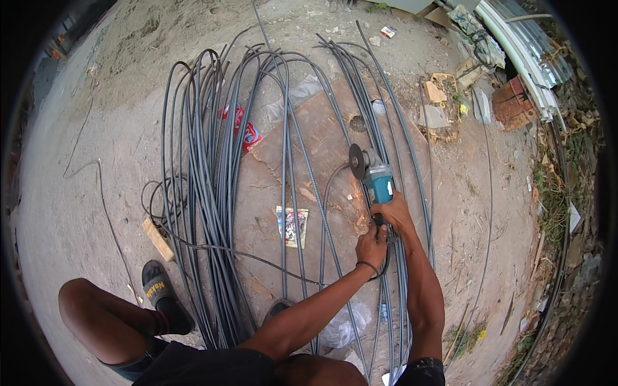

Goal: The person uses an angle grinder to cut through several thin metal rods while crouching on the ground. They hold the grinder with both hands, positioning the blade against a rod until it is severed, then moves to the next rod.

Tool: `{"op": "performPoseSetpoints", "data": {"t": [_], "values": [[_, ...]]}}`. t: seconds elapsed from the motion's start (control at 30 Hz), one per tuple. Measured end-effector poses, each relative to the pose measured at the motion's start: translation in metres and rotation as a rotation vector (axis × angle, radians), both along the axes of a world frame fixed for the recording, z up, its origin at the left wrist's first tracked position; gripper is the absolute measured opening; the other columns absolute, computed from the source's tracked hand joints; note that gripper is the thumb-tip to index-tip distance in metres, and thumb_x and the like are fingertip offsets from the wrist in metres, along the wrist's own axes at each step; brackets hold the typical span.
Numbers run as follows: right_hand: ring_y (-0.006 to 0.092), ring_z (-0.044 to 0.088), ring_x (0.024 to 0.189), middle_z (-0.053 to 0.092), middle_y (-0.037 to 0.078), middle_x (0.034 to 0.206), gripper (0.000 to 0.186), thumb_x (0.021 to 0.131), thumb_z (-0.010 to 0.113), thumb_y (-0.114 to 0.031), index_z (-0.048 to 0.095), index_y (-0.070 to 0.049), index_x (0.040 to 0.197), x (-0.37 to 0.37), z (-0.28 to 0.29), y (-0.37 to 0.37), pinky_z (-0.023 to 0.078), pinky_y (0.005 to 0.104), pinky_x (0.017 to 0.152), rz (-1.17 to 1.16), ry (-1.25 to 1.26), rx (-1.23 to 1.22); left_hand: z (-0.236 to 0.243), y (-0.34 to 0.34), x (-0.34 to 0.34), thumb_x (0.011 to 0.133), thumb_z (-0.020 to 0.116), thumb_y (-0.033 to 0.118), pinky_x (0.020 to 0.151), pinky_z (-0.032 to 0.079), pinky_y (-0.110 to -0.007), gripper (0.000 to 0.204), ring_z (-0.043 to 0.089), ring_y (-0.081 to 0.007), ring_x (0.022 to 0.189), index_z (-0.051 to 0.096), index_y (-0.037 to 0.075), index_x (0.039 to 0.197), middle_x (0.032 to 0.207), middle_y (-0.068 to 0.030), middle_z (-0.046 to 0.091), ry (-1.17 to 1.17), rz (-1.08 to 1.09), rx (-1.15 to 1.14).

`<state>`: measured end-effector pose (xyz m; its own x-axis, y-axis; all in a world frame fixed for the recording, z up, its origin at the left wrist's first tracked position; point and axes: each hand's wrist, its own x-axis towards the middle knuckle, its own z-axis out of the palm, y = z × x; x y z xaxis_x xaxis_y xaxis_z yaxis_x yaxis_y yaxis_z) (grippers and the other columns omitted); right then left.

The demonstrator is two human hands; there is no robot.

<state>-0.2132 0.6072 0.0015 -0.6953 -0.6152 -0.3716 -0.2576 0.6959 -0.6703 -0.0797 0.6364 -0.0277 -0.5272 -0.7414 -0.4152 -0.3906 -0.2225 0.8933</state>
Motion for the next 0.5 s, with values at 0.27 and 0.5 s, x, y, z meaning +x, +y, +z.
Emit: {"op": "performPoseSetpoints", "data": {"t": [0.27, 0.5], "values": [[0.0271, 0.064, 0.073, 0.069, 0.014, 0.082, 0.045, 0.054, 0.079, -0.015, 0.066, 0.005, 0.093, -0.005, -0.006, 0.002, 0.052, 0.0365, 0.07, -0.002, 0.001, 0.039, 0.001, 0.001, 0.0, 0.101, 0.049, 0.046, 0.076, 0.051, -0.05, 0.053, 0.067, -0.0454, 0.09, 0.057, 0.007, 0.135, 0.09, -0.0262, 0.07, 0.006, 0.022, 0.003], [0.0209, 0.059, 0.066, 0.065, 0.009, 0.075, 0.035, 0.055, 0.077, -0.011, 0.066, 0.003, 0.085, -0.002, -0.006, 0.001, 0.049, 0.0333, 0.064, -0.009, 0.004, 0.021, 0.001, 0.001, 0.001, 0.101, 0.049, 0.046, 0.079, 0.051, -0.05, 0.053, 0.066, -0.0462, 0.092, 0.058, 0.005, 0.133, 0.095, -0.0272, 0.069, 0.004, 0.024, -0.002]]}}
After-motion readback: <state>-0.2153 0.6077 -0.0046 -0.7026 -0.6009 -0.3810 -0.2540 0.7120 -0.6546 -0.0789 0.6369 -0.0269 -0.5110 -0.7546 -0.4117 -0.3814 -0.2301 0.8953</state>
